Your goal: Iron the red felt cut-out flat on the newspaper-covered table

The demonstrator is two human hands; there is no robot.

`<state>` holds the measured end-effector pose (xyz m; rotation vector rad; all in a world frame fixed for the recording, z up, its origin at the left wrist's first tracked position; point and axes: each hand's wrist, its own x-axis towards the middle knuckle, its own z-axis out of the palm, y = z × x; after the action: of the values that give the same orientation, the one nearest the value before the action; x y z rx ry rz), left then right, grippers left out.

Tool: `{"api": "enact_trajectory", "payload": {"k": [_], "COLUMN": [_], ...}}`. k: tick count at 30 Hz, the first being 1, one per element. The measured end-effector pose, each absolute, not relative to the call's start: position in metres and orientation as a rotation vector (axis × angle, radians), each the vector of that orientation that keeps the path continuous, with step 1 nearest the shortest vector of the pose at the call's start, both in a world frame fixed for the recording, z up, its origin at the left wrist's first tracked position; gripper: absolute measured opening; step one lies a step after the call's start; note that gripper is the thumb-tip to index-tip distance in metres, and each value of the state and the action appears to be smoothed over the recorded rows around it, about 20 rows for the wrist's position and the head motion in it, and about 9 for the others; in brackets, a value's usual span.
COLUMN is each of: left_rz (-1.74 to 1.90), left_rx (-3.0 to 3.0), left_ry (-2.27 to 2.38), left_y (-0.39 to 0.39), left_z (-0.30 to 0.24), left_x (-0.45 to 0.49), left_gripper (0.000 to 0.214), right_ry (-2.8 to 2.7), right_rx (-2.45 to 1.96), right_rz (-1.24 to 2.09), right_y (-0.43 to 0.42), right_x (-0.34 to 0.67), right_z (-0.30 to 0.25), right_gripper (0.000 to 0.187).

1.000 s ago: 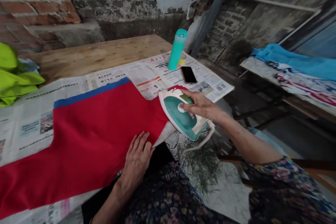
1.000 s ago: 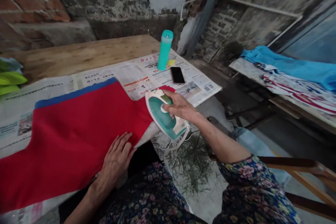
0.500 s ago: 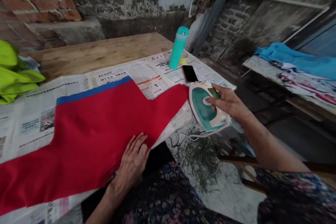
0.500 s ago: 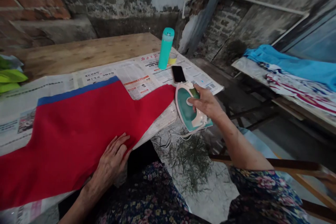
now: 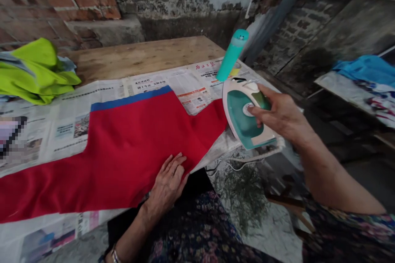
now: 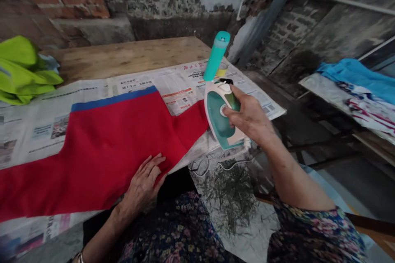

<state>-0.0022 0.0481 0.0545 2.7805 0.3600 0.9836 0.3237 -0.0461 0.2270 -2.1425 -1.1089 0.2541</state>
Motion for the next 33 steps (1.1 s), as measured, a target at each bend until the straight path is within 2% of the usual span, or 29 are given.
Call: {"api": "enact_trajectory", "payload": {"k": [5,11,15,19,26,30,33], "left_rz": [0.994,1.013,0.994,0.989,0.953,0.966,1.063], "left_rx": [2.765,2.757,2.733,2.715,2.726,2.799,2.793], "left_ry": [0.352,0.347,0.362,0.381,0.435,0.533,0.741], "left_y": [0.048,0.048,0.046,0.044,0.032,0.020,0.012], "left_z": [0.054,0.052,0.051,0.046,0.043,0.049,0.051], "left_x": [-0.001,-0.002,-0.003,-0.001,0.002,-0.017,-0.042], "left_gripper": [0.013,0.014,0.017,0.015,0.012,0.021,0.028], "right_ry": [-1.044,-1.122,-1.167,-1.096,-1.146,-1.288,-1.505], "right_rx": [-2.241,-2.178,-2.143,-2.250,-2.374,-2.121,-1.946], "right_rz": [0.234,0.545,0.695,0.611,0.392,0.584,0.740], "right_y": [-0.041,-0.019,-0.011,-0.012,-0.016,-0.010,0.005], "right_x": [0.307,0.296,0.301,0.319,0.310,0.272,0.236], "right_z": [0.239,0.215,0.207,0.209,0.224,0.230,0.226], "right_gripper": [0.075,0.078,0.064,0.051,0.058,0.073,0.072]}}
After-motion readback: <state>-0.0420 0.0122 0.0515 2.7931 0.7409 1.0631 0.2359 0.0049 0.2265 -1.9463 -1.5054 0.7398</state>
